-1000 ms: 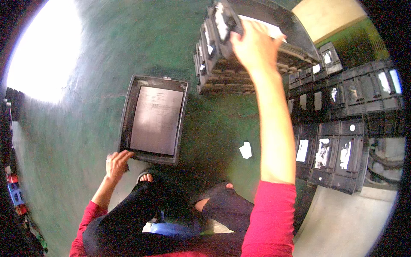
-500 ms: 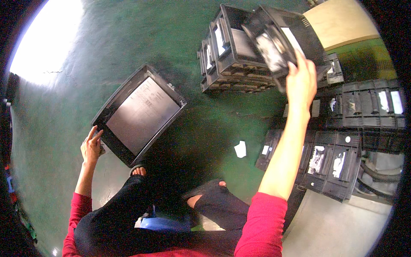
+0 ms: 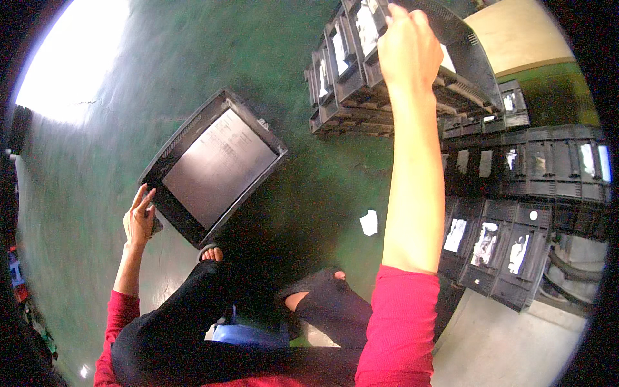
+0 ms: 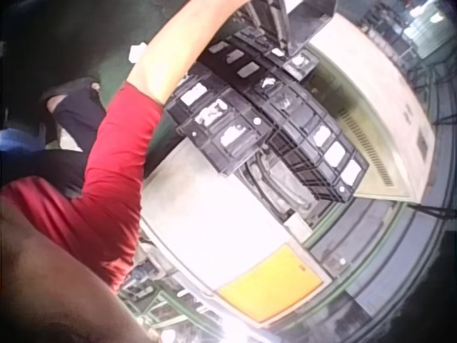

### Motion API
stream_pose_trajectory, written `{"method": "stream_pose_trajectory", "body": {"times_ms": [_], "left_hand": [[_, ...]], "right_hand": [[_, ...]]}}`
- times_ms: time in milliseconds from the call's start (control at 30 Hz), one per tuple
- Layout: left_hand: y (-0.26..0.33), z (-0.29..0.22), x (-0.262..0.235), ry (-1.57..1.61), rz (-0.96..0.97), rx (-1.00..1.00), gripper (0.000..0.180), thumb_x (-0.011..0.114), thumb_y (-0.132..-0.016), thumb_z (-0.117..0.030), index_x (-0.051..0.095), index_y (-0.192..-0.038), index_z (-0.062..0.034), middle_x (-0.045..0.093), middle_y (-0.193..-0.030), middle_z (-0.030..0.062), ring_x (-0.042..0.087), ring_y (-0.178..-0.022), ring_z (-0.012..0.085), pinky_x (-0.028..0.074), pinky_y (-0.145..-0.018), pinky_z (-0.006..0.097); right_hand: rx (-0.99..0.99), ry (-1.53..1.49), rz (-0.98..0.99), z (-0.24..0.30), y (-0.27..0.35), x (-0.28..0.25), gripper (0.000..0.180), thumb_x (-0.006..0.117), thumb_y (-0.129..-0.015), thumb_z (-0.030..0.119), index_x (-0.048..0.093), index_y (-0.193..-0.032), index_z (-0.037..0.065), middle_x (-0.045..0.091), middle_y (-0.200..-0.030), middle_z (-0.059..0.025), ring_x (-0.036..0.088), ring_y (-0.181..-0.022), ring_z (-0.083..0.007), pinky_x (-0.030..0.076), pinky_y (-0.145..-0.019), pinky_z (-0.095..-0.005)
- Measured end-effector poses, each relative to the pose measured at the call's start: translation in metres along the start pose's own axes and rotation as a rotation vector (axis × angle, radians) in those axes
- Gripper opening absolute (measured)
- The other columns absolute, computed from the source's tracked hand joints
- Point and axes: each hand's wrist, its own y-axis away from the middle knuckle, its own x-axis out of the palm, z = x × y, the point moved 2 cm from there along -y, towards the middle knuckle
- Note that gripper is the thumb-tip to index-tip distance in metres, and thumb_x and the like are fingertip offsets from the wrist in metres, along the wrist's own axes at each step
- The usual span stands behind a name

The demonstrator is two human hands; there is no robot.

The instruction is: The person walks into a factory and sits on a small stool. They pick up black plastic crates one at a time, remove paper inserts, wipe the interior with a cloth, and place the cleaned crates on a stack.

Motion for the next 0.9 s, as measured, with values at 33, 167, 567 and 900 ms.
{"method": "stream_pose_trajectory", "body": {"times_ms": [33, 167, 567, 900], "left_hand": [[0.002, 0.0, -0.003, 0.011, -0.079, 0.008, 0.049, 0.064, -0.078, -0.011, 0.055, -0.126, -0.0221, 0.049, -0.133, 0.0026, 0.064, -0.089, 0.024, 0.051, -0.077, 0.035], [0.013, 0.01, -0.008, 0.061, -0.218, -0.068, 0.061, 0.067, -0.08, -0.03, 0.045, -0.133, -0.0106, 0.06, -0.116, 0.0116, 0.065, -0.086, 0.0314, 0.05, -0.079, 0.037], [0.026, -0.003, 0.039, 0.352, 0.193, -0.365, 0.086, 0.071, -0.075, -0.043, 0.034, -0.134, 0.0077, 0.067, -0.1, 0.0179, 0.066, -0.089, 0.0315, 0.05, -0.079, 0.036], [-0.004, 0.01, 0.031, 0.362, 0.24, -0.287, 0.087, 0.074, -0.072, -0.036, 0.032, -0.137, 0.0054, 0.064, -0.107, 0.0192, 0.063, -0.097, 0.0301, 0.048, -0.085, 0.035]], "right_hand": [[0.011, -0.018, -0.028, 0.003, -0.004, -0.002, 0.025, 0.052, -0.089, 0.022, 0.063, -0.111, 0.017, 0.062, -0.1, -0.0105, 0.061, -0.091, -0.0331, 0.048, -0.079, -0.0428], [-0.026, 0.299, -0.149, 0.043, 0.003, -0.014, 0.032, 0.06, -0.085, 0.021, 0.06, -0.116, 0.016, 0.062, -0.101, -0.0123, 0.058, -0.096, -0.0302, 0.046, -0.084, -0.0402], [0.308, -0.346, 1.283, 0.228, 0.244, 0.214, 0.033, 0.048, -0.088, 0.013, 0.053, -0.114, -0.006, 0.062, -0.109, -0.0224, 0.061, -0.103, -0.0339, 0.05, -0.087, -0.0405], [0.015, -0.769, 0.922, 0.206, 0.188, 0.114, 0.026, 0.042, -0.088, 0.009, 0.041, -0.114, 0.01, 0.059, -0.08, -0.0183, 0.058, -0.075, -0.0407, 0.046, -0.07, -0.0467]]}}
